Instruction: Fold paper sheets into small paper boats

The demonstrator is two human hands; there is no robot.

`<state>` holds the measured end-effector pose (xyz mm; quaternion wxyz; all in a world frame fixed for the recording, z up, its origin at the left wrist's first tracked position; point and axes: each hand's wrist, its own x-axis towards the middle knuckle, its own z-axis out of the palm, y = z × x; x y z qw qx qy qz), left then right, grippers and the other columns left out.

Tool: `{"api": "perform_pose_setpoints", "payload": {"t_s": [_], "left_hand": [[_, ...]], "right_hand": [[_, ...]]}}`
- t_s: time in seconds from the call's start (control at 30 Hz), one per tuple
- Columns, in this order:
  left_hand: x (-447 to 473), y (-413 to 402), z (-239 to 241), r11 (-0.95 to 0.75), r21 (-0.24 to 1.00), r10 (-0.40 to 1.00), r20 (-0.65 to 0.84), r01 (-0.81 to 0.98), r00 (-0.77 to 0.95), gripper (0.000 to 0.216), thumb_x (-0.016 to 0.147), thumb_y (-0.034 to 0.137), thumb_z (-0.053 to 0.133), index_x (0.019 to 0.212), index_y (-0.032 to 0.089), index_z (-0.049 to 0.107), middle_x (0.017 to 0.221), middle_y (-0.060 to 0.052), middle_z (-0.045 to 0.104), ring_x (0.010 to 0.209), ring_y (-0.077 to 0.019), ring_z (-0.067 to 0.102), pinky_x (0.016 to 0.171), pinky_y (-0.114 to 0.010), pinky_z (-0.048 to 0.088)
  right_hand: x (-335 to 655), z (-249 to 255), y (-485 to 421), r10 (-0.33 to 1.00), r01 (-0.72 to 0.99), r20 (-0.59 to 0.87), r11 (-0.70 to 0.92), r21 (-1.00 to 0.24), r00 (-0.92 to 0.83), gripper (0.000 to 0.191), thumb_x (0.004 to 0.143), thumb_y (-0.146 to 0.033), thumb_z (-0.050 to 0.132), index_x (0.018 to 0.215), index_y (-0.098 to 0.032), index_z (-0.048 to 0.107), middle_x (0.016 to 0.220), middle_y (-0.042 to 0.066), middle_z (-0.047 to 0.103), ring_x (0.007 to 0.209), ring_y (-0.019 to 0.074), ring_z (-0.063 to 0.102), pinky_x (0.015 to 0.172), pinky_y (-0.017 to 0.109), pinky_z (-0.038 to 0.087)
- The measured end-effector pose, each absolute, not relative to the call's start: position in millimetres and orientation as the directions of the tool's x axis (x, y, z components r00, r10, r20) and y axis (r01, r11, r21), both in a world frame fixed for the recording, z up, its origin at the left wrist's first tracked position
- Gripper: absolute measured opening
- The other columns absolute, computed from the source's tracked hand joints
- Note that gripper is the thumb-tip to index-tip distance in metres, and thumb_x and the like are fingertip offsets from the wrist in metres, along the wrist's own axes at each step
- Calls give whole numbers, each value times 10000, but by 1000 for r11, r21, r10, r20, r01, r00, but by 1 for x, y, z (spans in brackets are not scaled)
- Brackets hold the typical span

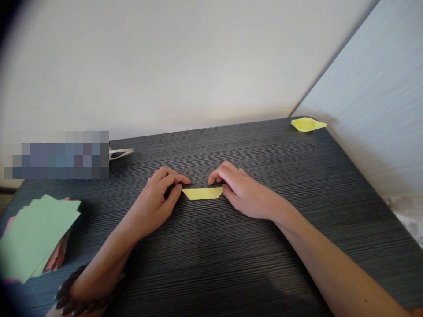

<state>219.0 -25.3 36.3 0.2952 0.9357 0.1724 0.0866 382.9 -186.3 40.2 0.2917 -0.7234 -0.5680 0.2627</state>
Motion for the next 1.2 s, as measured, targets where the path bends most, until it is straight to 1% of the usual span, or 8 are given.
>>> {"api": "perform_pose_setpoints", "payload": {"t_s": [0.17,0.37,0.53,0.63,0.73,0.87,1.03,1.2], "left_hand": [[217,-27,41,-792,583,273,69,183,960,238,907,187,401,980,238,622,1064,-37,564,1027,-203,483,900,-398,344],[216,-26,44,-754,637,256,54,164,965,310,939,182,309,961,240,613,1056,-15,613,1006,-187,495,864,-379,336],[217,-31,41,-835,531,224,83,147,971,212,824,403,586,962,248,627,1088,-34,591,1035,-235,477,874,-401,338],[218,-30,37,-851,509,212,107,130,971,186,781,353,656,944,264,633,1075,-21,595,1025,-227,485,877,-396,341],[220,-27,35,-830,545,222,131,117,966,147,798,274,646,942,259,621,1045,-11,617,986,-205,511,867,-379,353],[220,-27,37,-812,576,225,153,98,962,36,828,194,601,838,228,608,1003,-2,635,948,-180,530,844,-353,364],[220,-29,40,-817,569,224,163,94,961,50,839,256,592,825,221,625,978,-12,641,938,-186,536,833,-359,376],[221,-32,36,-803,588,268,203,101,942,154,887,244,508,807,202,632,925,-32,639,864,-171,564,812,-357,407]], "right_hand": [[380,38,-186,969,679,-44,-201,-706,241,314,812,-34,402,1040,-220,511,1027,39,512,899,159,502,820,333,406],[380,37,-186,965,678,-35,-208,-705,260,317,807,-35,402,1036,-222,516,1010,39,518,853,157,506,785,325,417],[379,37,-186,963,676,-20,-204,-708,270,317,793,-36,411,1021,-224,525,998,35,520,832,152,506,769,320,422],[379,37,-185,962,673,-3,-193,-714,272,310,790,-43,423,1008,-222,550,985,34,527,812,148,507,756,317,427],[379,39,-184,966,664,12,-170,-728,260,272,808,-78,453,992,-229,585,987,37,523,815,148,518,745,316,437],[379,42,-183,978,653,46,-102,-750,205,246,831,-91,462,933,-233,635,999,37,521,885,150,538,820,324,436],[377,45,-183,971,640,43,-122,-759,236,176,835,-150,499,884,-210,657,990,40,562,851,151,558,764,298,452],[368,44,-181,947,707,110,-146,-692,303,118,804,-147,522,789,-186,632,889,30,594,740,134,554,701,292,432]]}}
